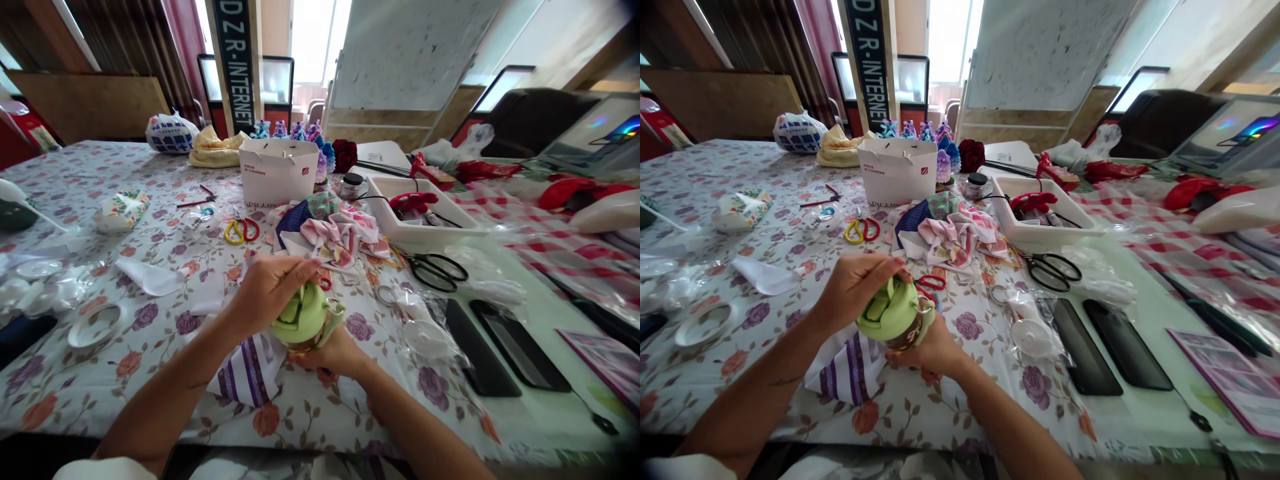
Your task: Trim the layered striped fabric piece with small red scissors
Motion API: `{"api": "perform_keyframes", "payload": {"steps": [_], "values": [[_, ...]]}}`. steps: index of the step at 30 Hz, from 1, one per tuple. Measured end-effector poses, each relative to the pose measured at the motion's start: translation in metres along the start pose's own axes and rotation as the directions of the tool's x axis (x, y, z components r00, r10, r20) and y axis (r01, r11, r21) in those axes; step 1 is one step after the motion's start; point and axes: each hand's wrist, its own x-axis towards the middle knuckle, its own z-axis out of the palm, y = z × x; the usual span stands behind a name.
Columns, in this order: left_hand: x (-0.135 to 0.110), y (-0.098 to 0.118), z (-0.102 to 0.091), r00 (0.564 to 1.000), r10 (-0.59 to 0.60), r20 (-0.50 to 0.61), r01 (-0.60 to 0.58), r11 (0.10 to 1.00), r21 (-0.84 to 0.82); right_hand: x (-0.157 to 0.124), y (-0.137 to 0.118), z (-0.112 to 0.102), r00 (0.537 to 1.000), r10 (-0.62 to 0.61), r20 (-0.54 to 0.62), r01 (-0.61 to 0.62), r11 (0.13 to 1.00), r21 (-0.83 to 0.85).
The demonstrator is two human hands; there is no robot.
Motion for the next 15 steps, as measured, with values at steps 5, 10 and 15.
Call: {"api": "perform_keyframes", "payload": {"steps": [5, 10, 15], "values": [[0.014, -0.012, -0.003, 0.996, -0.091, 0.0, 0.088, 0.961, -0.261, 0.007, -0.006, 0.002, 0.985, -0.163, -0.05, 0.164, 0.986, 0.026], [0.035, -0.033, -0.006, 0.948, -0.262, 0.183, 0.319, 0.758, -0.569, 0.021, -0.009, -0.004, 0.966, -0.246, -0.08, 0.253, 0.962, 0.103], [0.064, -0.039, -0.001, 0.94, -0.282, 0.194, 0.338, 0.678, -0.652, 0.031, -0.014, -0.008, 0.967, -0.231, -0.109, 0.246, 0.955, 0.163]]}}
